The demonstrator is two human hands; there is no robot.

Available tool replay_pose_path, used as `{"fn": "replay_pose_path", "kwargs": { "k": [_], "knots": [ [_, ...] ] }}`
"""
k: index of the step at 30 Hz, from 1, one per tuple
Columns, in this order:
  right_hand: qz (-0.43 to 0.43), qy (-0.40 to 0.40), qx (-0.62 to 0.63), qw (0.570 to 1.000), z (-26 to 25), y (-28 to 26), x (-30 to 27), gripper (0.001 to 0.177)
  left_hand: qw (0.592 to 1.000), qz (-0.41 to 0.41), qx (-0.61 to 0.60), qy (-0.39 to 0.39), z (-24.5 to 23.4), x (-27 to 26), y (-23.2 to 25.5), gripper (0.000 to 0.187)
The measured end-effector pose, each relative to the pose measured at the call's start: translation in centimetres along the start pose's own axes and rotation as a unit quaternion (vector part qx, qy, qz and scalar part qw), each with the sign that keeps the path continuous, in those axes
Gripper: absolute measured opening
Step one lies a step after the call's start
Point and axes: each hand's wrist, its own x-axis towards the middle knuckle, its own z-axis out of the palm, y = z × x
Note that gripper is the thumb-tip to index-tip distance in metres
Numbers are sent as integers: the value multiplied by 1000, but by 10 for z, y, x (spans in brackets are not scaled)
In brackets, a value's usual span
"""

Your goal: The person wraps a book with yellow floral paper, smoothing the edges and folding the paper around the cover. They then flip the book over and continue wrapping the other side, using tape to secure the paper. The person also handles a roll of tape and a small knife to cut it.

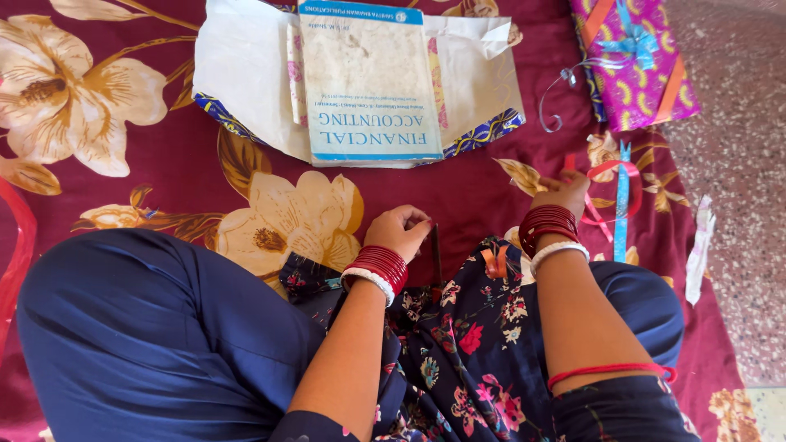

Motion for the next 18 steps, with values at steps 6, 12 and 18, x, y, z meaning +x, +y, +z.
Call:
{"fn": "replay_pose_path", "kwargs": {
  "k": [6, 12, 18],
  "knots": [
    [-15, -20, -43, 999, 4, -3, -5, 43, 1000, 11, 0, 6, -1, -3, -1, 18],
    [-79, 23, -164, 983, -1, -33, -23, 42, 1000, -5, 18, -1, -1, -1, 0, 18],
    [-109, 13, -283, 953, -2, -50, -30, 37, 1000, 0, 18, 14, 2, 3, -5, 20]
  ]
}}
